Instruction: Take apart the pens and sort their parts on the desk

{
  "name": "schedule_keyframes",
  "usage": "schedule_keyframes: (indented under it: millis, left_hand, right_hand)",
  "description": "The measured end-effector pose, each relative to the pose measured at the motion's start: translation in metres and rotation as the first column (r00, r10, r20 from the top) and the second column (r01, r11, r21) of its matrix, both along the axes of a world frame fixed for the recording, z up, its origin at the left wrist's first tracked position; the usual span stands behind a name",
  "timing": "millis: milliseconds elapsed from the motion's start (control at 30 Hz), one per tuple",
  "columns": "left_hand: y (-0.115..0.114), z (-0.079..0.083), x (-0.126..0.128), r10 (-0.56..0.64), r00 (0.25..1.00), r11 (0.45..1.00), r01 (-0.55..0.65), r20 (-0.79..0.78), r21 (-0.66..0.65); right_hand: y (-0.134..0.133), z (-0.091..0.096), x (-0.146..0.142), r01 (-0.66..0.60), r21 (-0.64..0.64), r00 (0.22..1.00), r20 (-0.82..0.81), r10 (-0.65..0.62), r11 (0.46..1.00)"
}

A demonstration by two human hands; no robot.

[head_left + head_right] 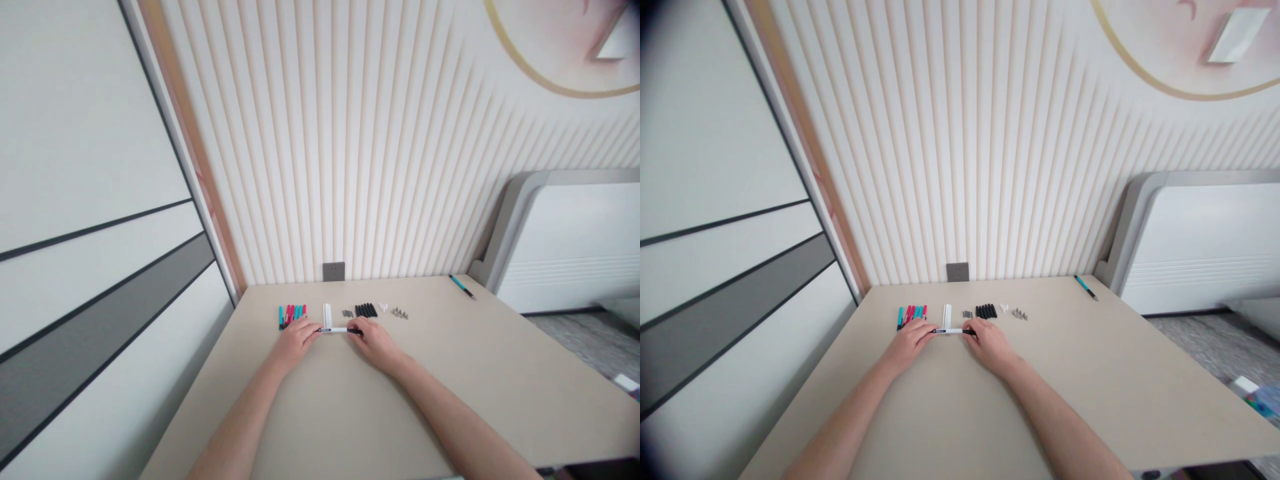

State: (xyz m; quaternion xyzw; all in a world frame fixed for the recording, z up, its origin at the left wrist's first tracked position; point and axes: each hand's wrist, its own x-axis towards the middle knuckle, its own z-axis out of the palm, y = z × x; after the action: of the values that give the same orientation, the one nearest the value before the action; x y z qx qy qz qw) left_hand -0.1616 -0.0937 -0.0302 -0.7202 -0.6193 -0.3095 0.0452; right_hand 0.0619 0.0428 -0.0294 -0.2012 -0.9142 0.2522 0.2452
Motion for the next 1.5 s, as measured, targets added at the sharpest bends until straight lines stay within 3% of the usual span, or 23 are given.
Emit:
schedule_keyframes:
  millis: [200,467,700,933,1233,1500]
  left_hand:
    - [0.000,0.002,0.001,-0.004,0.999,1.000,0.004,0.034,0.001]
    - [0.000,0.002,-0.002,0.082,0.994,0.995,-0.085,0.066,0.044]
    - [0.002,-0.002,-0.007,0.138,0.986,0.988,-0.144,0.098,0.055]
    - [0.000,0.001,-0.001,0.038,0.995,0.999,-0.038,0.090,0.002]
    - [0.000,0.002,0.002,-0.016,0.998,0.999,0.018,0.057,-0.046]
    - [-0.001,0.005,0.011,-0.072,0.971,0.996,0.082,0.227,-0.035]
  right_hand:
    - [-0.001,0.004,0.000,-0.070,0.003,0.998,-0.002,0.071,0.998]
    - [0.003,0.006,0.006,0.068,0.023,0.996,0.051,-0.069,0.997]
    - [0.006,0.004,0.005,0.109,0.033,0.989,0.093,-0.112,0.993]
    - [0.003,-0.003,0.001,0.044,0.106,0.993,0.103,-0.055,0.993]
    - [-0.004,0.005,0.001,-0.076,0.126,0.997,-0.013,0.078,0.989]
    - [-0.010,-0.003,-0.005,-0.141,0.178,0.989,0.070,0.130,0.974]
